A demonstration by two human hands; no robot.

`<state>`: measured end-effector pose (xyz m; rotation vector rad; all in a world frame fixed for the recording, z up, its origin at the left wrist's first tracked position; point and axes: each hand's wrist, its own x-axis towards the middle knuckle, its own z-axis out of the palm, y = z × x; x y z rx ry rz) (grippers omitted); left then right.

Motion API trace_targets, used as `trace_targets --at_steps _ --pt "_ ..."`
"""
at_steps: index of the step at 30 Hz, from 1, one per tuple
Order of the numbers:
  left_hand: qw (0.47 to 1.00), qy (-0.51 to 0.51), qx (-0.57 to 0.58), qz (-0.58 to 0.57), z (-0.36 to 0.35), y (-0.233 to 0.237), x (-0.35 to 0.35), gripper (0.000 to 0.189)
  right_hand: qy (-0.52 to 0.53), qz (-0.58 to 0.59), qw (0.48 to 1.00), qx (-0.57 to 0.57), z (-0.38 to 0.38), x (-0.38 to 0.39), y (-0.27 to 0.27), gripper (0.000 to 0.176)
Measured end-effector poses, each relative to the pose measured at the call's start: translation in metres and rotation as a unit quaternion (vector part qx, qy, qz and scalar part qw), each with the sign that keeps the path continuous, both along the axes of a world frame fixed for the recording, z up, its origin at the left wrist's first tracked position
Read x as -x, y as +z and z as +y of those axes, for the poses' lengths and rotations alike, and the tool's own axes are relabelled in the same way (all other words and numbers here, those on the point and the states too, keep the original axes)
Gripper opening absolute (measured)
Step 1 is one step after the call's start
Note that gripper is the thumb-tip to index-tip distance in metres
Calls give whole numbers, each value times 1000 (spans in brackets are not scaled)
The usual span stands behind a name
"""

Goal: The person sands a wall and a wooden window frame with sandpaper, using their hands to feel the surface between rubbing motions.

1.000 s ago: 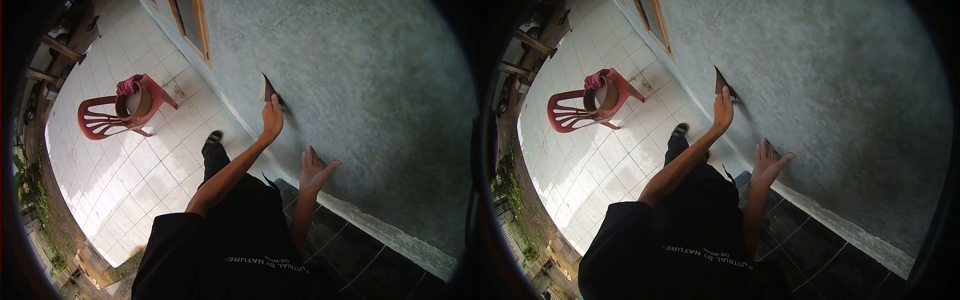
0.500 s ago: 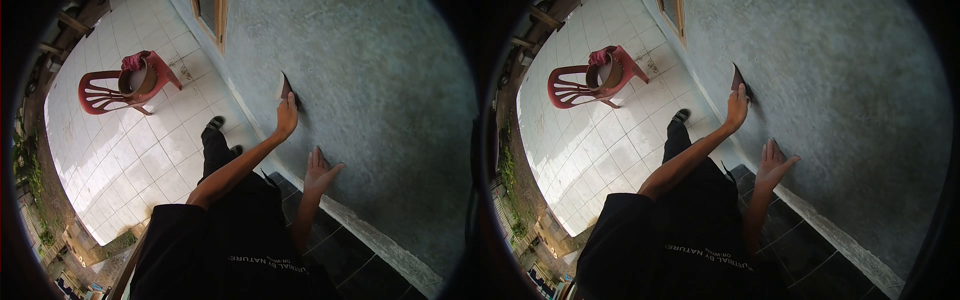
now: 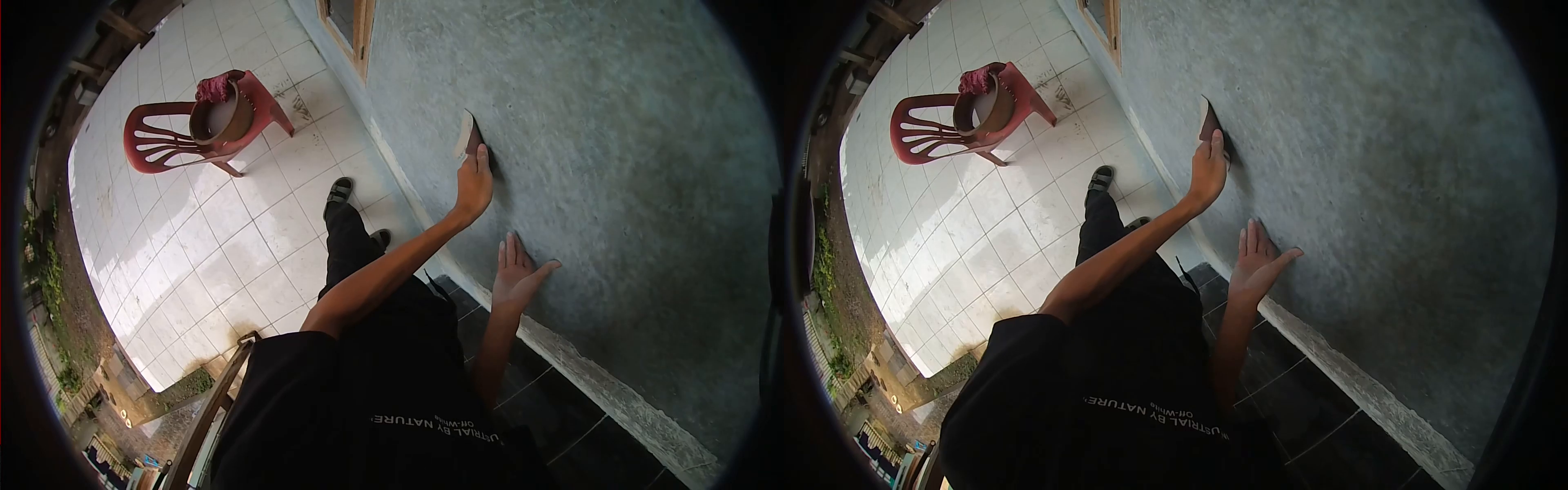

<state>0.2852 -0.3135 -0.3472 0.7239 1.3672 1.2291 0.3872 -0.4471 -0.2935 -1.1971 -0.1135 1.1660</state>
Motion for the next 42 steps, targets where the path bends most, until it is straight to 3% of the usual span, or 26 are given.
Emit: trace_targets --at_steps 3,6,8,11,13,17,20,22,25,28,29,33,38,42 --pt "996 76 12 37 22 -20 3 54 12 8 1000 -10 -1 -2 -1 107" --pt "997 64 17 -28 17 -25 -1 55 14 7 1000 -4 1 0 -2 108" --pt "999 22 14 -25 -6 2 -1 55 24 -7 1000 -5 3 1 -6 110" --pt "999 34 17 -39 -6 4 -4 54 20 -1 1000 4 10 9 -9 114" --pt "997 70 24 20 8 -15 -1 54 20 14 1000 -8 14 15 -7 115" --pt "995 71 68 -27 26 -55 5 53 17 30 999 -36 20 22 -8 117" --pt "999 11 44 -17 -2 -21 2 54 26 3 999 -30 23 26 -11 116" --pt "999 24 38 -23 -2 -21 -1 55 28 -2 999 -19 28 30 -13 116" --pt "990 96 62 80 22 -45 4 58 33 -4 999 -10 35 37 -15 115" --pt "987 122 96 31 42 -59 19 56 35 -6 999 -7 38 40 -17 115" --pt "989 79 119 -50 42 -59 20 59 31 -9 999 -3 40 41 -19 114" --pt "991 9 110 -75 22 -28 22 59 29 -17 999 7 45 47 -21 114" --pt "990 60 126 -24 49 -84 24 59 26 -13 999 14 51 53 -22 114" --pt "987 50 143 -59 42 -60 25 57 24 -8 1000 12 52 51 -26 115"
